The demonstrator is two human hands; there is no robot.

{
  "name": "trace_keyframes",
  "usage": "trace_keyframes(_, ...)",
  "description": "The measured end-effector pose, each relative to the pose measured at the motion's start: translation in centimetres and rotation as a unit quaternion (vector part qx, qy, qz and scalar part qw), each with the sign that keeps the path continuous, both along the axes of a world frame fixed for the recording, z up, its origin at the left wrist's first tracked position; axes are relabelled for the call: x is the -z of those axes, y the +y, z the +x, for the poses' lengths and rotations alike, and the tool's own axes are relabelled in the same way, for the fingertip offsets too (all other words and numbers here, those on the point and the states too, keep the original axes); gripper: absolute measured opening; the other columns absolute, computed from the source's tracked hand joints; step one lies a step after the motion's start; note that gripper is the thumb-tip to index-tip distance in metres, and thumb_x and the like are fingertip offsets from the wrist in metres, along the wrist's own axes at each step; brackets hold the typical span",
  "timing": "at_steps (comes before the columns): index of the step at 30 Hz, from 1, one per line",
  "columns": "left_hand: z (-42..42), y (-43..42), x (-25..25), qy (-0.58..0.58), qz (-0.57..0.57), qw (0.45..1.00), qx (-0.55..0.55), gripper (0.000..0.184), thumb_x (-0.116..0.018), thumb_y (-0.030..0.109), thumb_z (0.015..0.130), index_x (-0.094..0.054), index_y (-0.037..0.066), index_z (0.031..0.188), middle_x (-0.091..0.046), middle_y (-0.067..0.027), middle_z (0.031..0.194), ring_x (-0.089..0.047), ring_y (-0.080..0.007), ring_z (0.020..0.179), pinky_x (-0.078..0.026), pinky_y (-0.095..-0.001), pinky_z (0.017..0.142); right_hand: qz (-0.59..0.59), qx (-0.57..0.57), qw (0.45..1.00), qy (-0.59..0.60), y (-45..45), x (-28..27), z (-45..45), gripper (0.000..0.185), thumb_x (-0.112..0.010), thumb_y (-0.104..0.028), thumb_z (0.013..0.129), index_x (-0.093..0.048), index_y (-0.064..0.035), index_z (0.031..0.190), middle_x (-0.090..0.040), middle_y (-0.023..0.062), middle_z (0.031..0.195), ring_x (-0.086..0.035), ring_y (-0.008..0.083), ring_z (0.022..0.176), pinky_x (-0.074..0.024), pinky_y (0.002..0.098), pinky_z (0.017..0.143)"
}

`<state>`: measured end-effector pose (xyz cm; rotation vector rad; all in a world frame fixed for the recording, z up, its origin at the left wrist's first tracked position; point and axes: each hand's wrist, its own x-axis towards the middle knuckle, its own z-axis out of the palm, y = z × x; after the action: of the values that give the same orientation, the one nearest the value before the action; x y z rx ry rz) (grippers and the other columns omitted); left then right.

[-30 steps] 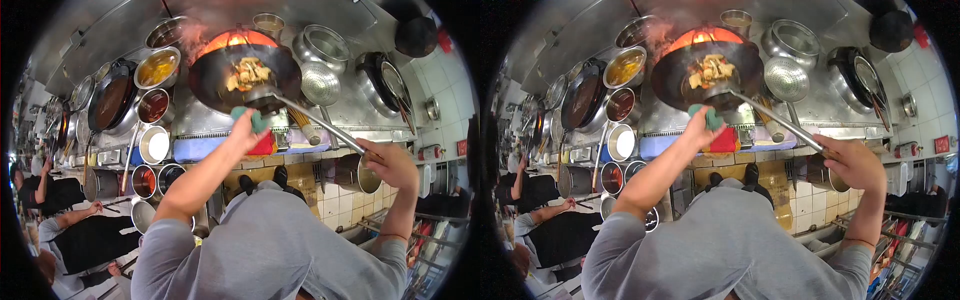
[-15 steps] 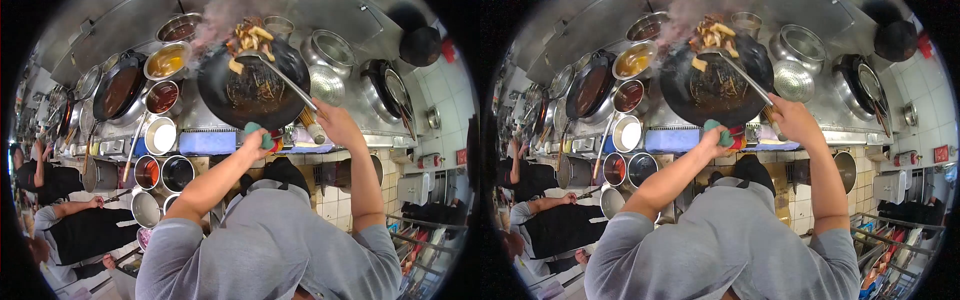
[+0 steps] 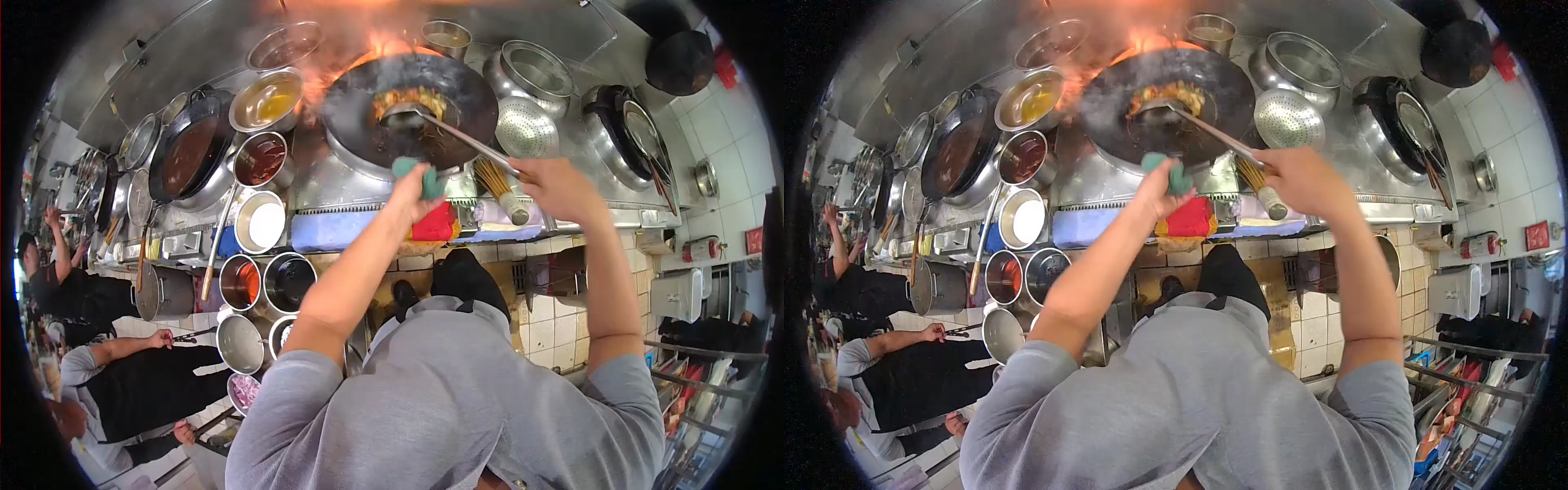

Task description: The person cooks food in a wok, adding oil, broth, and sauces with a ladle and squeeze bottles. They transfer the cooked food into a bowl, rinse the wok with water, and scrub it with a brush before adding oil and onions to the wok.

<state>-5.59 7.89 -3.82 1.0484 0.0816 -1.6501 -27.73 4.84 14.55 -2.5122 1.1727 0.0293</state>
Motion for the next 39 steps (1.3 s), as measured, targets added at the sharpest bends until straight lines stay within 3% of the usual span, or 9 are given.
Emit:
trace_keyframes(5, -2.1, 4.2, 7.5, -0.037, 0.111, 0.989, 0.094, 0.017, -0.054, 0.017, 0.085, -0.048, 0.012, 0.1, -0.051, -0.0069, 0.093, -0.053, -0.0234, 0.087, -0.051, -0.0457, 0.075, -0.02, 0.075, 0.995, -0.06, 1.5, 2.2, 0.4, 0.042, -0.055, -0.009, 0.081, -0.052, -0.009, 0.123, -0.062, 0.0207, 0.091, -0.059, 0.0359, 0.083, -0.0457, 0.0398, 0.074)
trace_keyframes(11, -0.4, -0.8, 1.9, 0.018, 0.001, 0.997, -0.072, 0.012, -0.053, 0.017, 0.086, -0.05, 0.012, 0.096, -0.053, -0.0062, 0.088, -0.055, -0.0208, 0.081, -0.052, -0.0429, 0.076, 0.026, 0.034, 0.997, -0.063, 3.8, -2.2, -3.9, 0.045, -0.057, -0.006, 0.078, -0.051, -0.0095, 0.123, -0.063, 0.0182, 0.084, -0.061, 0.0325, 0.076, -0.0465, 0.036, 0.073)
trace_keyframes(17, -0.9, 3.5, -7.4, 0.014, 0.011, 1.0, -0.017, 0.013, -0.049, 0.022, 0.087, -0.052, 0.013, 0.095, -0.056, -0.0035, 0.091, -0.055, -0.0202, 0.085, -0.051, -0.0419, 0.078, 0.074, 0.034, 0.996, 0.023, 5.1, -8.3, -5.4, 0.041, -0.057, -0.007, 0.076, -0.056, -0.0072, 0.117, -0.063, 0.0187, 0.088, -0.06, 0.0358, 0.082, -0.0466, 0.0388, 0.073)
trace_keyframes(20, 0.4, -0.1, -4.0, 0.028, -0.008, 1.0, -0.005, 0.013, -0.051, 0.025, 0.089, -0.052, 0.014, 0.093, -0.054, -0.0027, 0.088, -0.053, -0.0196, 0.079, -0.05, -0.0399, 0.073, -0.036, -0.052, 0.995, -0.083, 1.7, -2.0, -3.6, 0.038, -0.056, -0.009, 0.078, -0.057, -0.0081, 0.116, -0.064, 0.0177, 0.088, -0.06, 0.0352, 0.082, -0.0471, 0.0388, 0.074)
trace_keyframes(23, -0.5, 1.0, 3.8, 0.007, 0.001, 0.999, 0.041, 0.01, -0.052, 0.023, 0.088, -0.052, 0.013, 0.09, -0.053, -0.0034, 0.086, -0.053, -0.0195, 0.078, -0.051, -0.0414, 0.071, -0.035, 0.011, 0.999, -0.029, 0.9, 1.4, 0.1, 0.039, -0.054, -0.01, 0.079, -0.056, -0.0089, 0.118, -0.064, 0.0166, 0.089, -0.06, 0.035, 0.083, -0.0472, 0.04, 0.075)
trace_keyframes(28, -2.9, 5.3, 5.9, -0.027, 0.089, 0.991, 0.094, 0.008, -0.054, 0.017, 0.085, -0.05, 0.013, 0.089, -0.053, -0.0049, 0.085, -0.054, -0.0204, 0.074, -0.052, -0.0434, 0.068, -0.05, 0.063, 0.991, -0.104, 2.3, 1.8, -0.8, 0.038, -0.055, -0.011, 0.081, -0.054, -0.0089, 0.118, -0.064, 0.0175, 0.089, -0.06, 0.0352, 0.083, -0.0466, 0.0413, 0.074)
trace_keyframes(30, -3.1, 4.3, 1.3, 0.03, 0.004, 0.999, -0.032, 0.01, -0.055, 0.015, 0.083, -0.049, 0.011, 0.09, -0.052, -0.005, 0.081, -0.054, -0.0209, 0.073, -0.052, -0.0428, 0.07, -0.055, 0.055, 0.99, -0.117, 3.1, 1.1, -2.1, 0.037, -0.056, -0.011, 0.081, -0.055, -0.0087, 0.117, -0.064, 0.0177, 0.088, -0.06, 0.0353, 0.083, -0.0466, 0.0408, 0.074)
trace_keyframes(33, -0.4, 0.3, -0.8, 0.021, -0.009, 0.998, -0.067, 0.011, -0.056, 0.015, 0.083, -0.049, 0.01, 0.089, -0.052, -0.0043, 0.079, -0.053, -0.0207, 0.075, -0.052, -0.0416, 0.073, 0.02, 0.059, 0.997, -0.048, 5.3, -3.3, -4.0, 0.038, -0.058, -0.01, 0.079, -0.055, -0.009, 0.117, -0.064, 0.0174, 0.086, -0.061, 0.0354, 0.08, -0.0466, 0.0387, 0.072)
trace_keyframes(39, -1.5, 5.2, -7.4, 0.017, 0.023, 1.0, 0.002, 0.011, -0.053, 0.024, 0.087, -0.053, 0.014, 0.09, -0.054, -0.0037, 0.083, -0.053, -0.0204, 0.077, -0.051, -0.0413, 0.074, 0.073, 0.042, 0.996, 0.005, 6.9, -8.1, -7.0, 0.037, -0.059, -0.007, 0.078, -0.057, -0.0087, 0.116, -0.064, 0.017, 0.087, -0.061, 0.0346, 0.08, -0.0474, 0.0373, 0.071)
